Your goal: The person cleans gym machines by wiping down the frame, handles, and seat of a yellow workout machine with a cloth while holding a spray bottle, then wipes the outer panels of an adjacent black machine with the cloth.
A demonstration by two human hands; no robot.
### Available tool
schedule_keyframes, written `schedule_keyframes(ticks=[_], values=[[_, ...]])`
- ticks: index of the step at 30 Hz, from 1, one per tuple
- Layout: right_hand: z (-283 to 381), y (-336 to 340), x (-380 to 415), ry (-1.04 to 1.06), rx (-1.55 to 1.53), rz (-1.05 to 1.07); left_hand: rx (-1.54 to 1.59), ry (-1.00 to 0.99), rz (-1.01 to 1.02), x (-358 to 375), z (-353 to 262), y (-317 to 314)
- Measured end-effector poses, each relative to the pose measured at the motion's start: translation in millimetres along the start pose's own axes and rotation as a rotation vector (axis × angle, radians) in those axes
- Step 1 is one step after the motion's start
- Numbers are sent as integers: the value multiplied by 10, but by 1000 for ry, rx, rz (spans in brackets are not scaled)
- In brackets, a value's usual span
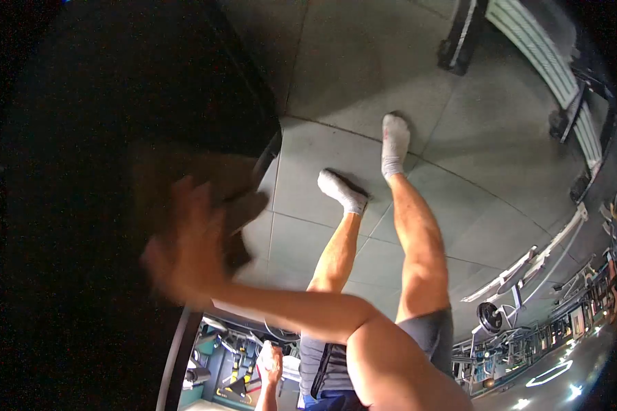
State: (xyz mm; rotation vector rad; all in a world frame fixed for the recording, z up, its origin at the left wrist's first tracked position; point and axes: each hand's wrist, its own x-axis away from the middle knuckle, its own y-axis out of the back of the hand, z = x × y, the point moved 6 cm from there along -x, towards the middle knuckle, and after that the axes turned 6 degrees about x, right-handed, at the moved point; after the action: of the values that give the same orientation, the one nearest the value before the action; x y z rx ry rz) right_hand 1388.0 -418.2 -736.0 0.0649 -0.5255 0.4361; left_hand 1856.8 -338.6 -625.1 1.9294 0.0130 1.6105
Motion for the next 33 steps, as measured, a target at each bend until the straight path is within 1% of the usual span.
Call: schedule_keyframes(ticks=[2,3,5,6,7,8,9,11,12,14,15,16,18,19,20,21,22,23,25,26,27,28,30,31,32,33], values=[[1094,-170,225,329,-12,66,1,-21,-67,186,275,-110],[1601,-197,299,543,-88,98,29,-11,-123,315,509,-202],[2339,-119,457,970,-359,183,36,-18,-226,458,854,-352],[2598,-70,584,1177,-505,226,-134,-13,-171,392,512,-169],[2476,-153,502,973,-388,352,-308,-18,-119,308,100,48],[2209,-66,315,727,-237,278,-475,-32,-68,198,-433,322],[1910,26,157,478,-91,241,-421,-96,-192,277,-511,371],[1693,-37,325,318,-91,161,-193,-20,-282,332,-1139,710],[1591,-90,457,242,-91,120,-153,-10,-266,383,-1140,704],[1536,-181,615,89,-91,22,-170,-98,-310,433,-1128,672],[2007,-91,696,242,-10,19,70,-78,-332,455,-956,577],[2489,7,784,396,66,3,64,-106,-383,487,-1106,658],[3909,92,1179,1058,121,204,50,-152,-484,562,-1416,837],[4325,90,1217,1247,93,245,40,-166,-531,658,-1555,921],[4496,15,1098,1315,89,227,41,-147,-541,629,-1607,933],[4515,-118,830,1287,102,181,36,-122,-540,621,-1560,925],[4338,-260,375,1099,134,94,33,-98,-537,613,-1521,930],[4075,-383,-35,901,147,24,52,-98,-570,658,-1644,1046],[3230,-500,-674,405,181,-76,168,-26,-522,652,-1792,1068],[2789,-555,-762,182,223,-109,222,-5,-497,586,-1867,1110],[2548,-609,-696,36,247,-127,218,-84,-580,571,-1985,1182],[2533,-667,-548,-19,256,-134,363,-78,-564,540,-2045,1213],[3339,-746,38,207,37,126,408,-122,-620,433,-2084,1135],[4067,-571,108,557,75,85,432,-84,-579,364,-2149,1158],[4745,-516,178,919,100,104,453,-51,-543,262,-2210,1215],[5299,-520,185,1204,107,163,475,-5,-504,204,-2270,1226]])
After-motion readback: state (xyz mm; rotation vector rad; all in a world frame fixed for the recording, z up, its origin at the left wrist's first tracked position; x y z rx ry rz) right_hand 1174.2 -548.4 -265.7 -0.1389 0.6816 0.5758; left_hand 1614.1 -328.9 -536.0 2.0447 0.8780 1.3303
